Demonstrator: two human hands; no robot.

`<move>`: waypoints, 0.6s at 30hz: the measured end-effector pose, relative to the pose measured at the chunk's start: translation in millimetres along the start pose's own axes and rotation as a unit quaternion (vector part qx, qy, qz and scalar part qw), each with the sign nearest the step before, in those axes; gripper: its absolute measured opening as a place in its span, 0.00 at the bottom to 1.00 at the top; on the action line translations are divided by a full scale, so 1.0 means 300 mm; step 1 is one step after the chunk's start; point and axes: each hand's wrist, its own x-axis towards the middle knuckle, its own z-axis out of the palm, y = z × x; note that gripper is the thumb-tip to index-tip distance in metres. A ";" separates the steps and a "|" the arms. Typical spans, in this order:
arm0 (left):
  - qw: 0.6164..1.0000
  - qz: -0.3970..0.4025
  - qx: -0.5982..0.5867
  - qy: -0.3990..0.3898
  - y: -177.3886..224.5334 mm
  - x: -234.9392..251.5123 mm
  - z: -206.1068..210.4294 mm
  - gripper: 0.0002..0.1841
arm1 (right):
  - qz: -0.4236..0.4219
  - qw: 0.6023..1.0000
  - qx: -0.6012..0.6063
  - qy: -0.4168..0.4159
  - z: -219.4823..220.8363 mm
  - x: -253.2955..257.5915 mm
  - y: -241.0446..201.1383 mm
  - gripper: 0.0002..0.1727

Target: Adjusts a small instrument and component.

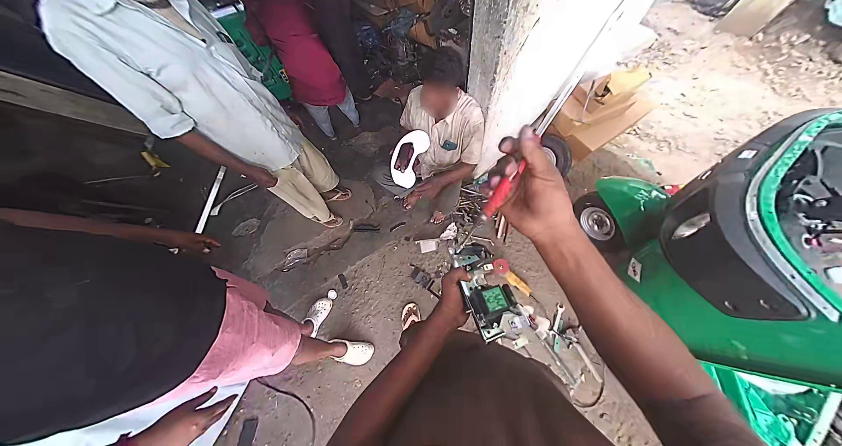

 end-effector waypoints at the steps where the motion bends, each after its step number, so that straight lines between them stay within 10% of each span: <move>1: 1.000 0.004 0.005 0.006 -0.023 -0.005 0.013 0.22 | 0.054 0.997 -0.052 -0.024 -0.031 0.028 -0.057 0.19; 3: 1.000 0.009 0.010 0.025 -0.064 -0.012 0.040 0.23 | 0.129 0.929 -0.306 -0.162 -0.061 0.072 -0.203 0.18; 6: 0.999 0.018 0.012 0.036 -0.104 -0.029 0.061 0.30 | 0.059 0.580 -0.774 -0.248 0.041 0.016 -0.337 0.09; 8: 0.999 0.017 0.012 0.039 -0.117 -0.049 0.082 0.32 | -0.121 0.485 -0.837 -0.224 0.040 -0.075 -0.300 0.09; 11: 0.999 0.012 -0.012 0.030 -0.123 -0.055 0.109 0.24 | -0.341 0.715 -0.508 -0.337 -0.051 -0.092 -0.159 0.18; 14: 0.999 0.006 -0.039 0.018 -0.120 -0.046 0.097 0.20 | -0.215 0.949 -0.053 -0.226 -0.059 -0.111 -0.007 0.15; 18: 0.999 0.008 -0.024 0.021 -0.088 -0.064 0.061 0.22 | 0.082 0.994 -0.045 -0.052 -0.021 -0.061 -0.114 0.18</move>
